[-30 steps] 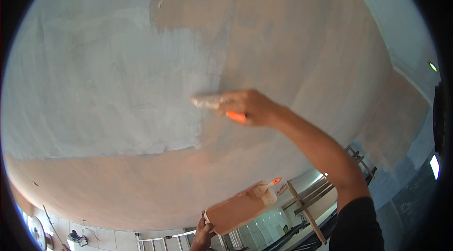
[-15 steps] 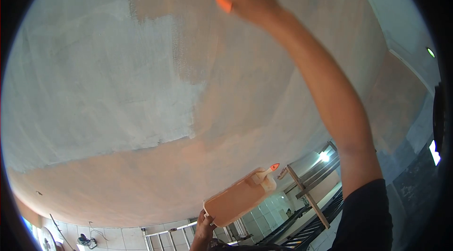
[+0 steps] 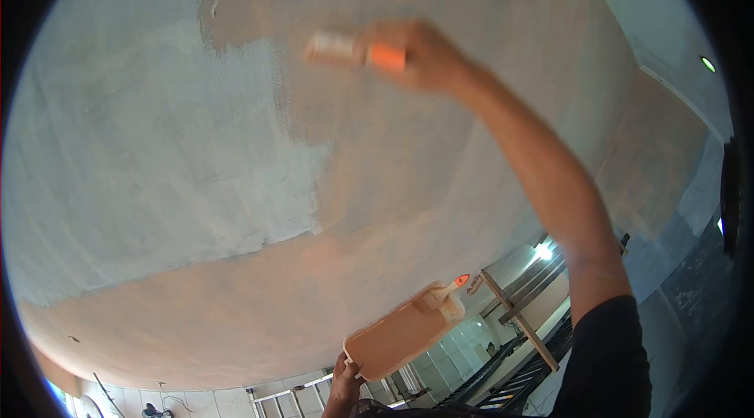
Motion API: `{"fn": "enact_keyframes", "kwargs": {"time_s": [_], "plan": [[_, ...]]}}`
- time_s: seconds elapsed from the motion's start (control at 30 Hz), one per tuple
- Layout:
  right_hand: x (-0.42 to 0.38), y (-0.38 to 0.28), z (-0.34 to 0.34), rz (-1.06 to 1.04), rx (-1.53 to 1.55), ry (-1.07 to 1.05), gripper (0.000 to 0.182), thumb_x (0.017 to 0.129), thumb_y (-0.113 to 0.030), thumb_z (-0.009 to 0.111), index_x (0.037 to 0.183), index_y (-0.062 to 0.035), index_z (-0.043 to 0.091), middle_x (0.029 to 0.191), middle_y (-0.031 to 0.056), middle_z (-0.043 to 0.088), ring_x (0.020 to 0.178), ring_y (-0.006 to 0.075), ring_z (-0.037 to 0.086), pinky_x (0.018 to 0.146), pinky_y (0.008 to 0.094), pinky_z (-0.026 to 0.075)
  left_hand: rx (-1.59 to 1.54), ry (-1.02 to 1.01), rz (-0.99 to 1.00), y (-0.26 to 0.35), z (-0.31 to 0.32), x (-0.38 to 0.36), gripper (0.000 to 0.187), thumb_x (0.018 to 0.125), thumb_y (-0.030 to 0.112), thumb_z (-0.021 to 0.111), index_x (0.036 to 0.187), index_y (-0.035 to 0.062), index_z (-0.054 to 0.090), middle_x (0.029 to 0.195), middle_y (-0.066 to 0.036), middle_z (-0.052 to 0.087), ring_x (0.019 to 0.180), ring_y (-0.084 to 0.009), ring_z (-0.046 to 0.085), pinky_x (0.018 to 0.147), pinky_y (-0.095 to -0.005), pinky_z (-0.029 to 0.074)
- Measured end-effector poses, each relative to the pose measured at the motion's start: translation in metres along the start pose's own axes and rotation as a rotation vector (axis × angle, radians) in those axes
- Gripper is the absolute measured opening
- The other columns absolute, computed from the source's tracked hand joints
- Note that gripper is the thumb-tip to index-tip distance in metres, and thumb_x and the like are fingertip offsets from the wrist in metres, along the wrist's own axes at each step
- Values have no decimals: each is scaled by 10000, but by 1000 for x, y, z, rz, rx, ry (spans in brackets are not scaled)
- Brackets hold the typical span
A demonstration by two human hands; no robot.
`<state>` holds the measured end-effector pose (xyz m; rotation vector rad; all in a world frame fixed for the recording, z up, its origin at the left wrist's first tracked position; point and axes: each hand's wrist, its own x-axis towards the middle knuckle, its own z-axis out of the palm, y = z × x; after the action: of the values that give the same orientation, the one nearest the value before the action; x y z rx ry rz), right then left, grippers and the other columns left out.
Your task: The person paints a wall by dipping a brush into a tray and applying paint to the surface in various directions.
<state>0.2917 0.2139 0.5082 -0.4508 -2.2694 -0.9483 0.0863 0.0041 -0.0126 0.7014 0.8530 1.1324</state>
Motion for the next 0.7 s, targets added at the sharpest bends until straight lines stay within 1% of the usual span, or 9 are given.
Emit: {"fn": "enact_keyframes", "kwargs": {"time_s": [0.03,0.13,0.2,0.27,0.33,0.4,0.47,0.57,0.7], "plan": [[23,17,-22,-18,-100,74,209,833,-151,674,1040,-119,678,986,93,710,849,243,687,763,369,564,-9,-8,-7,-1,-2,0,795,773,464,681,1389,44,406,1282,-115,553,1163,-251,575,920,-431,515],[73,49,-65,50,-203,71,204,843,-170,669,1039,-117,689,989,80,694,851,210,679,716,359,576,-16,-8,-12,2,0,-4,777,780,455,674,1384,39,413,1276,-113,560,1158,-251,580,917,-425,519],[93,32,-85,-84,-301,216,143,851,-51,645,989,-35,677,963,117,660,879,279,653,770,381,525,-22,-5,0,4,2,-3,770,783,451,670,1380,36,418,1272,-113,564,1157,-253,582,916,-422,521],[98,28,-84,-62,-361,264,131,852,-55,645,978,-35,678,969,121,663,889,283,655,770,384,528,-58,4,-47,1,0,-4,835,729,323,643,1422,-6,314,1328,-185,471,1241,-344,486,960,-537,460],[98,29,-79,-31,-418,315,120,854,-59,645,967,-35,678,974,124,665,899,286,658,770,387,530,-74,-4,-35,-1,2,-7,827,734,317,640,1424,-4,314,1328,-180,474,1236,-341,492,961,-531,462],[80,23,-47,-7,-465,103,104,859,-76,645,950,-38,680,963,129,673,881,285,665,766,392,532,-85,-25,-32,-1,0,-5,820,738,310,637,1425,-1,315,1327,-176,476,1231,-338,498,963,-526,464],[38,11,10,-94,-618,120,169,859,-188,658,1011,-130,707,975,70,660,848,194,662,659,343,579,-88,-18,-35,-3,0,-5,817,740,312,639,1426,6,319,1320,-169,483,1216,-333,511,959,-516,470],[-45,-53,64,-185,-302,-36,35,829,-139,666,821,-108,679,947,81,623,816,216,643,621,302,581,-77,-14,-32,5,8,-11,820,740,319,643,1427,12,318,1317,-171,486,1212,-329,514,953,-511,473],[-103,-100,81,-108,55,-305,82,815,-121,670,894,-140,678,1046,60,650,895,218,663,699,328,583,-69,-22,-69,-1,1,-3,813,740,323,644,1423,14,329,1311,-166,492,1205,-323,517,947,-508,473]]}}
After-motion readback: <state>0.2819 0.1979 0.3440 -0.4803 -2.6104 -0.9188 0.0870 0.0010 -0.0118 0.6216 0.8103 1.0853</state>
